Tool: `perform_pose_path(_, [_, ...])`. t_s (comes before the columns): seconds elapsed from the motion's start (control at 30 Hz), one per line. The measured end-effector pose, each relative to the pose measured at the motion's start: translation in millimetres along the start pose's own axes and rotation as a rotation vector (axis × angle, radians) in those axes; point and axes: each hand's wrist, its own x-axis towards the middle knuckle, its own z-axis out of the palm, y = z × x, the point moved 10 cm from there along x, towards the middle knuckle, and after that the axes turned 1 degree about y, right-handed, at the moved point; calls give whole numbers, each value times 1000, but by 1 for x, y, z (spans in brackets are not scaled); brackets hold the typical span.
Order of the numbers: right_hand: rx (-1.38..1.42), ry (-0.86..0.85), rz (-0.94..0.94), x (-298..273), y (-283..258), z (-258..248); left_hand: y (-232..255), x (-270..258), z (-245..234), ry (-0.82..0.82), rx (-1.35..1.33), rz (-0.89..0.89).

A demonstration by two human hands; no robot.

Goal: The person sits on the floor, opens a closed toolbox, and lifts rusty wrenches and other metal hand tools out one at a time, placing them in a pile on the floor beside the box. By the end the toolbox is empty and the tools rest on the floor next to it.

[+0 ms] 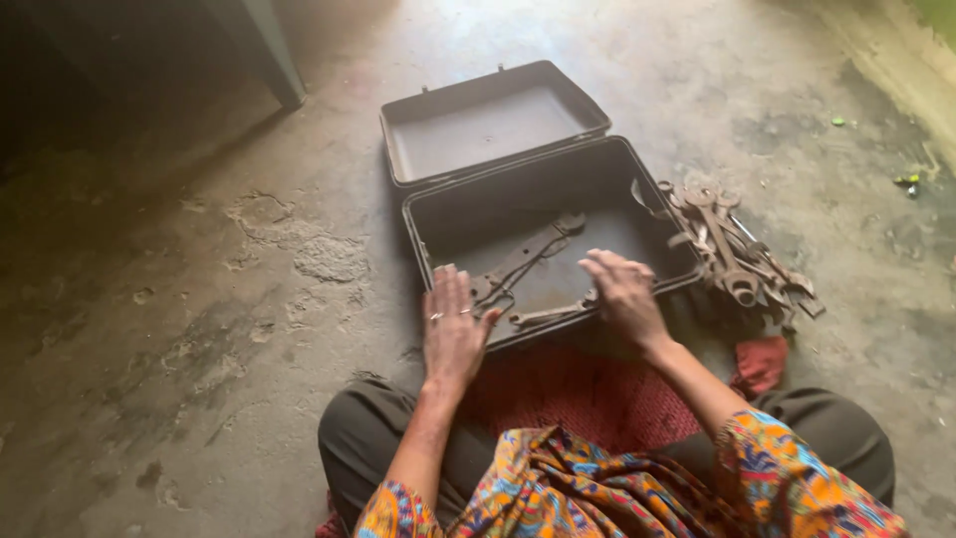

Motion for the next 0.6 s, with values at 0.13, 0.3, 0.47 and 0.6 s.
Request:
perform_pose_path(0.13, [273, -192, 11, 30, -33, 56, -25, -10, 7, 23, -48, -143])
perform_pose_path(0.3, [448, -343, 166, 55, -38, 136, 10, 1, 25, 42, -83, -24])
perform_pose_path(0.47, [232, -425, 53, 63, -41, 176, 9, -1, 19, 62, -75, -59])
perform_pose_path(0.6, [60, -506, -50, 67, -46, 191, 12, -1, 12, 60, -72, -53])
